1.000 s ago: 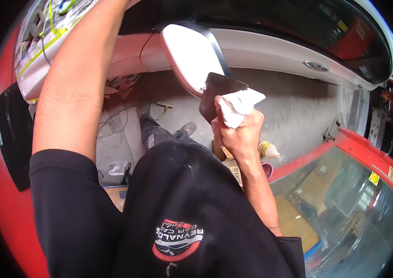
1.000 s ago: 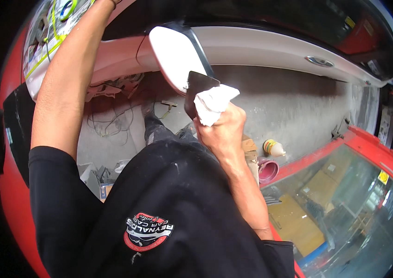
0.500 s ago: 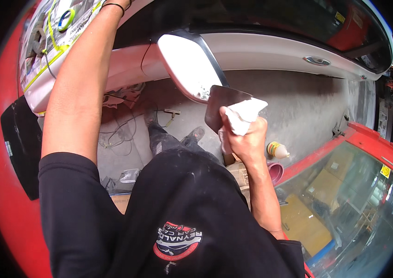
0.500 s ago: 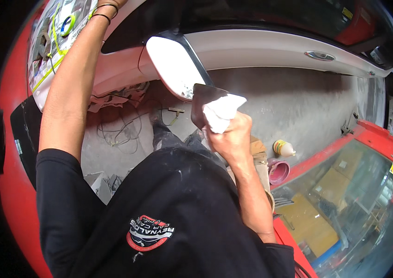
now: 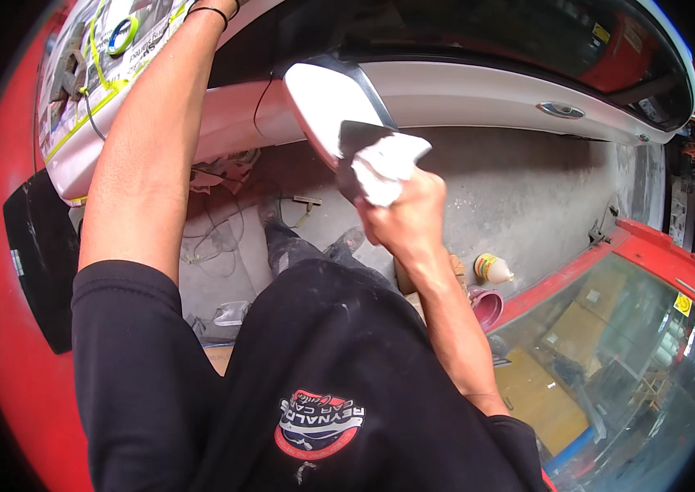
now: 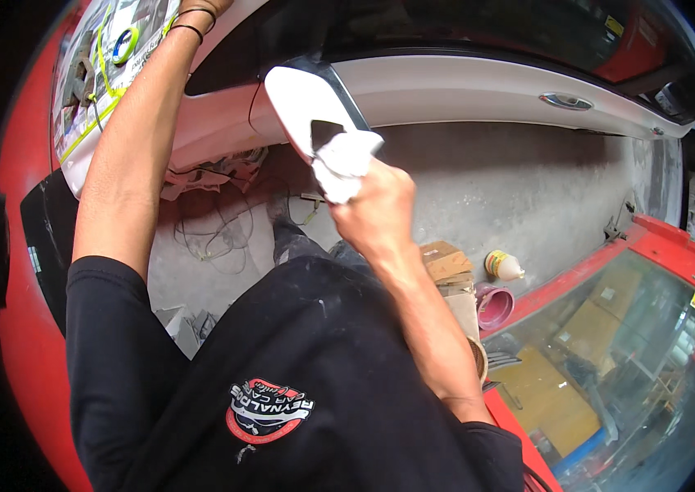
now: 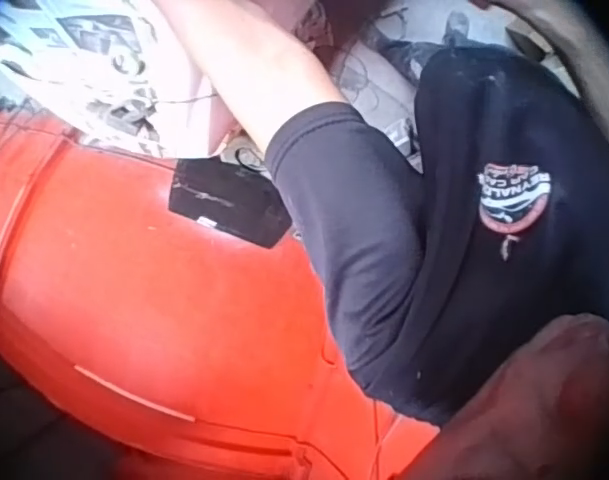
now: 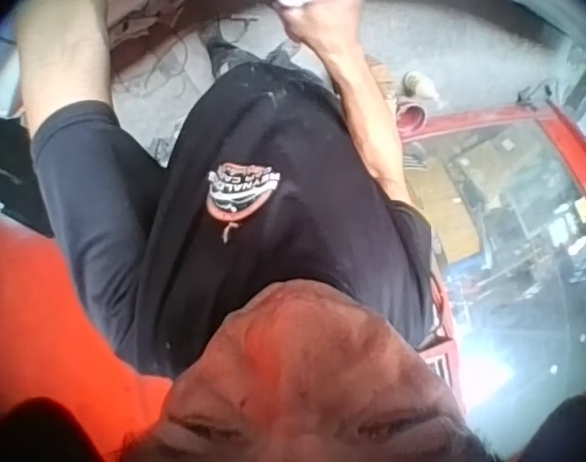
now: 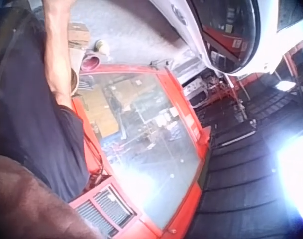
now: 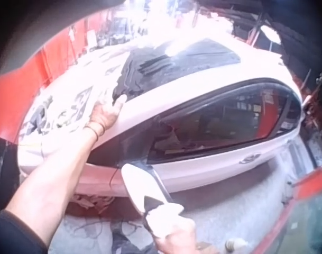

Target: Apply body filler and use a heat gun to repair damage on a side-view mirror.

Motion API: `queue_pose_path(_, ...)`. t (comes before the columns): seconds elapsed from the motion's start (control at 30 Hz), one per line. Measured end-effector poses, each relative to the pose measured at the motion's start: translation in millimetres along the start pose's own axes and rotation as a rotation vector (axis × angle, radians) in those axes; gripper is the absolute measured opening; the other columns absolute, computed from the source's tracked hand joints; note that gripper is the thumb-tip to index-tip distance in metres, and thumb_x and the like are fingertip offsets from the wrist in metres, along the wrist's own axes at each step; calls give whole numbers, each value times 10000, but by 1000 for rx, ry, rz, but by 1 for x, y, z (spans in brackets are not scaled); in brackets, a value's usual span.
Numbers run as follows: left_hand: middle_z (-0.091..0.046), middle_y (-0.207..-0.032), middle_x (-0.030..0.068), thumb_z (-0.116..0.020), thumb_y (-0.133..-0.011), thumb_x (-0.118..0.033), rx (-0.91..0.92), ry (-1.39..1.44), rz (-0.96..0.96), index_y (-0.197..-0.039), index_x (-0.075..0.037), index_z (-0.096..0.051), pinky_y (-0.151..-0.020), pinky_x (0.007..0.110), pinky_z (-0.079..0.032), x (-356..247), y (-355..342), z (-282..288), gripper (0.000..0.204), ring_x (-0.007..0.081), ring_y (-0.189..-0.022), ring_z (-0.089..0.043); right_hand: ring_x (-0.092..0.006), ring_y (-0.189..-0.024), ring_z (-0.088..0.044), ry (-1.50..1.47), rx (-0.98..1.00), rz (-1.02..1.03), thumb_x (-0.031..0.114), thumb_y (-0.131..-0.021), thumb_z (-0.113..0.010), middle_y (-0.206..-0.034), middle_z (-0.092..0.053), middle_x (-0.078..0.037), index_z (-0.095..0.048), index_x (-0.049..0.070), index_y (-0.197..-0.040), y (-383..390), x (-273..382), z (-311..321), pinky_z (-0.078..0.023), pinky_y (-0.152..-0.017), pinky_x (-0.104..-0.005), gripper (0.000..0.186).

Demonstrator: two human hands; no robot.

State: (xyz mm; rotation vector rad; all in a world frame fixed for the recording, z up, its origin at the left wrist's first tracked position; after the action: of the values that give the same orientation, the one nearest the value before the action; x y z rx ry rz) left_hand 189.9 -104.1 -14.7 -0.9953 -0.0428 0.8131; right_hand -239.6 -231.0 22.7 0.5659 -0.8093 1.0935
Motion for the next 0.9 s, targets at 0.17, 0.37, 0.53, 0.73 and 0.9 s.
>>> queue_pose_path(0.17,-575,-1579,325,-694,-1067,-439,-10,-47,22,-1582,15,-540,-1279,531,-392,-7,-2,6,704,497,-1489,-518,-342,-875,-827,0,24,22,11,-768,-821,-933,-822,-146,-841,85,-1052,24,-14,23,-651,-782,-412,294)
queue_pose_path(0.37,-571,-1588,317,-692,-1068,-444,-22,-31,-7,-1585,7,-542,-1277,526,-395,4,1,1,702,503,-1490,-514,-378,-894,-799,61,26,114,39,-813,-837,-971,-804,-163,-832,99,-1070,4,-8,-1,-648,-800,-423,264)
queue_pose_path(0.53,-588,-1574,309,-702,-1063,-448,56,-8,125,-1598,-26,-546,-1260,525,-418,-10,6,8,699,491,-1474,-537,-294,-810,-793,18,25,238,31,-810,-869,-919,-806,-118,-826,81,-1025,19,-17,16,-623,-736,-397,225)
queue_pose_path(0.73,-608,-1558,300,-709,-1059,-439,-15,44,64,-1625,-67,-533,-1241,524,-440,-9,2,12,699,485,-1455,-561,-150,-574,-674,-62,47,-34,78,-980,-879,-657,-716,-37,-792,49,-793,45,-48,67,-506,-563,-323,208)
queue_pose_path(0.9,-589,-1573,304,-704,-1061,-430,-51,75,21,-1639,-64,-509,-1249,527,-434,-12,3,8,712,483,-1459,-555,-151,-558,-654,-66,75,-30,84,-981,-878,-635,-698,-38,-773,36,-769,37,-63,61,-480,-541,-336,241)
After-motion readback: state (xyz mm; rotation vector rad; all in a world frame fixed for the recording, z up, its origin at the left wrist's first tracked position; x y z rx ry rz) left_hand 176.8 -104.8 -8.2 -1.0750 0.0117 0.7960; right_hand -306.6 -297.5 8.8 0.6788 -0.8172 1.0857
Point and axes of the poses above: each hand's wrist, its own y-axis away from the middle knuckle, its own z-axis out of the back of the hand, x = y × z, the point moved 1 cm from there along -y, towards the middle knuckle
